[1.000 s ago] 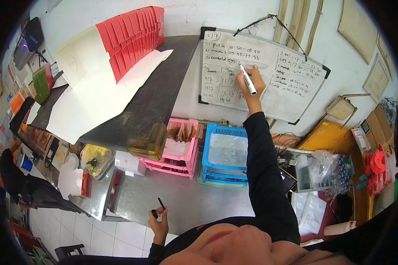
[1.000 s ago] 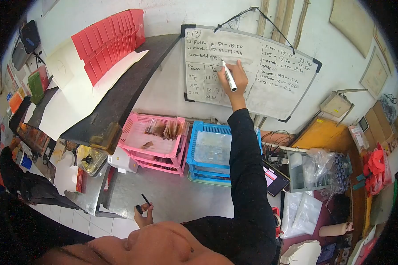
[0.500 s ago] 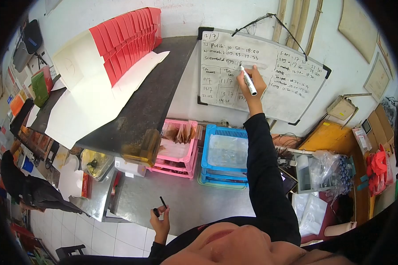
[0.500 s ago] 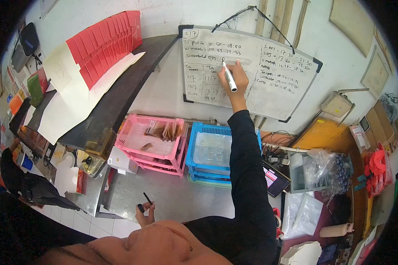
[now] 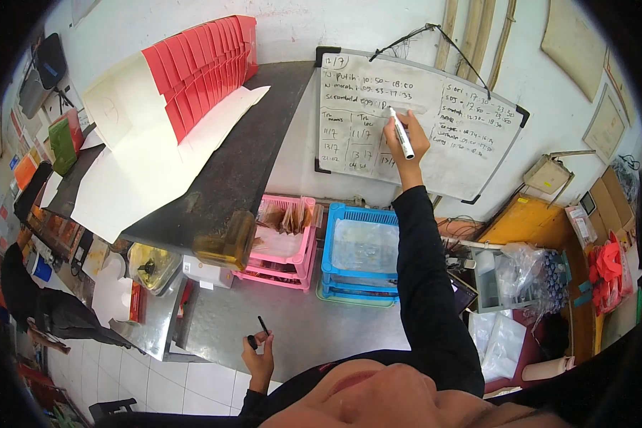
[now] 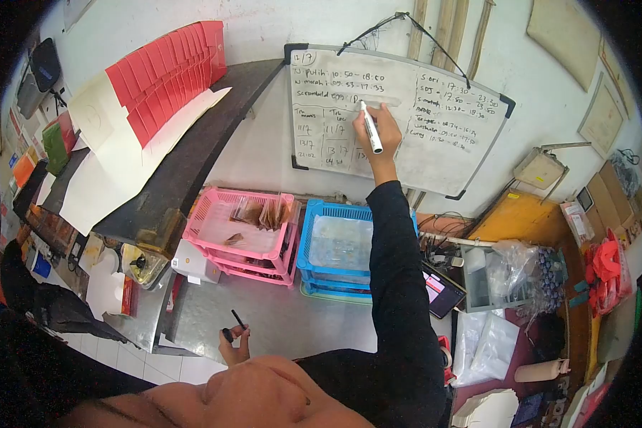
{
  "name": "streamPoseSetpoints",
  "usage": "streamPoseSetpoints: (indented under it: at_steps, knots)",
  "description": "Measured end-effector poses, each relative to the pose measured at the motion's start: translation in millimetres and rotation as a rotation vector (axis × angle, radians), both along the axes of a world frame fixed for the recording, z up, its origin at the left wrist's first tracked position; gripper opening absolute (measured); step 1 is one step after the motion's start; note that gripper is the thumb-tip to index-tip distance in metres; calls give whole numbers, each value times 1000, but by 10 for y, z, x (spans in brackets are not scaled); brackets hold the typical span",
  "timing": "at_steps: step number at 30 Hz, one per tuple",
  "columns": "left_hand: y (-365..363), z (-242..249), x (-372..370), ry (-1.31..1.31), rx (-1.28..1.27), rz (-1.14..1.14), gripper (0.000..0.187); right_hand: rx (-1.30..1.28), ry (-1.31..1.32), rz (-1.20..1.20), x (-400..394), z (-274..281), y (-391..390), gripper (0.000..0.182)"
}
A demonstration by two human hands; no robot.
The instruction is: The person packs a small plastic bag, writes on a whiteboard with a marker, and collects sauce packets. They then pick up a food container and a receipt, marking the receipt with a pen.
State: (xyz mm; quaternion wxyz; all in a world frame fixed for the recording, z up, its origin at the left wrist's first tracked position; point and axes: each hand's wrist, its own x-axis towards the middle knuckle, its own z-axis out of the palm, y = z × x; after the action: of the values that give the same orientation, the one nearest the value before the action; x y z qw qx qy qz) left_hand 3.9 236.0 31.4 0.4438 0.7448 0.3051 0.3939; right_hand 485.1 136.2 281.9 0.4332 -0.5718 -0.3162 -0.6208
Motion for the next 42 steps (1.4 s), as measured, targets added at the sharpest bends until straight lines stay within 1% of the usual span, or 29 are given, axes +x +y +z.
streamPoseSetpoints:
  at_steps: [2, 4, 8, 14, 17, 19, 23, 25, 28, 32, 35, 37, 39, 40, 41, 42]
  knots:
    - [4, -1, -4, -3, 5, -2, 32, 32, -35, -19, 18, 6, -10, 13]
    - [7, -31, -22, 7, 16, 8, 32, -21, -25, -36, 36, -6, -34, 14]
    - [2, -42, -22, -10, 16, 3, 32, 11, 17, -34, 45, -10, -36, 16]
    - [10, -104, -45, -15, 16, 4, 33, 34, 16, 10, 116, -47, -56, 18]
    - [-3, -93, -51, 1, -1, 18, 33, 24, -26, -39, 135, -61, -67, 17]
    - [7, -103, -50, -6, 18, 10, 33, 4, 57, -47, 135, -79, -74, 17]
    - [1, -105, -54, -22, -4, 17, 33, 19, 44, 2, 88, -95, -72, 15]
    - [5, -106, -54, 32, 33, 35, 32, -4, 40, 13, 77, -71, -86, 13]
    - [11, -179, -38, -20, 39, 33, 32, 50, 17, -54, 69, -65, -96, 14]
    - [0, -195, -21, -11, 15, 23, 32, 49, 11, 14, 86, -73, -171, 14]
    - [-27, -243, -41, -34, -4, 28, 32, 25, 39, -14, 68, -77, -174, 12]
    - [-35, -144, -38, 21, -11, 18, 33, 21, 13, -26, 81, -90, -211, 11]
    - [-27, -164, -30, 4, -4, 20, 33, 243, 196, 224, 16, -83, -243, 10]
    - [-23, -169, -20, -17, 1, 24, 33, 272, 247, 350, -65, -76, -296, 10]
    - [-22, -172, -15, -16, 2, 26, 33, 273, 248, 352, -127, -39, -327, 10]
    - [-32, -152, -5, -30, 12, 27, 33, 273, 266, 473, -177, -18, -363, 9]
